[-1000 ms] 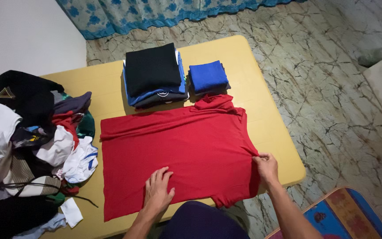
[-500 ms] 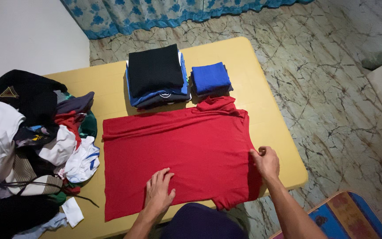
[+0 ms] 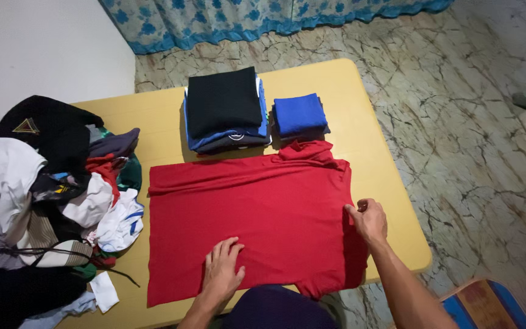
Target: The person folds a red t-shirt on a table by hand, smoothing the fabric and folding the sleeves and body into a rectangle.
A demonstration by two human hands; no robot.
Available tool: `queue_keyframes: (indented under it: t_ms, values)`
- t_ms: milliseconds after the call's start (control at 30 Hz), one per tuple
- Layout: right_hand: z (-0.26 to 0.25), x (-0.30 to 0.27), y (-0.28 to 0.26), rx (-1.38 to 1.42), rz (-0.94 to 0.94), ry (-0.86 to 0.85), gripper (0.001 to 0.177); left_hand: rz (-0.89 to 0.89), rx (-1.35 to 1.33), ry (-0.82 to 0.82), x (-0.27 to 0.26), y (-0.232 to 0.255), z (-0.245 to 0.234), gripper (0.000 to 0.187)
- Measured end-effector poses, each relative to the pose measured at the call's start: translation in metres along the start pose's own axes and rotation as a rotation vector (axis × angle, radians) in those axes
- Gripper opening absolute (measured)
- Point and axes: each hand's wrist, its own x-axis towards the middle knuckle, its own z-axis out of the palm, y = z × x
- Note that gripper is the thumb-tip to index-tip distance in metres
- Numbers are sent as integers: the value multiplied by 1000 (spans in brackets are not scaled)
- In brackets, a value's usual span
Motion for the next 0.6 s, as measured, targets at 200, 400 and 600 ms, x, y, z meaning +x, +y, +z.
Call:
queue_keyframes:
  t_ms: [200, 400, 600]
  values:
    - [7, 17, -8, 6, 64, -152, 40, -4, -12, -6, 4, -2, 0, 55]
    - [4, 31, -20, 38, 138, -167, 42, -43, -17, -31, 10, 0, -4, 50]
    - [9, 52, -37, 23, 21, -36, 54, -21, 7, -9, 17, -1, -6, 50]
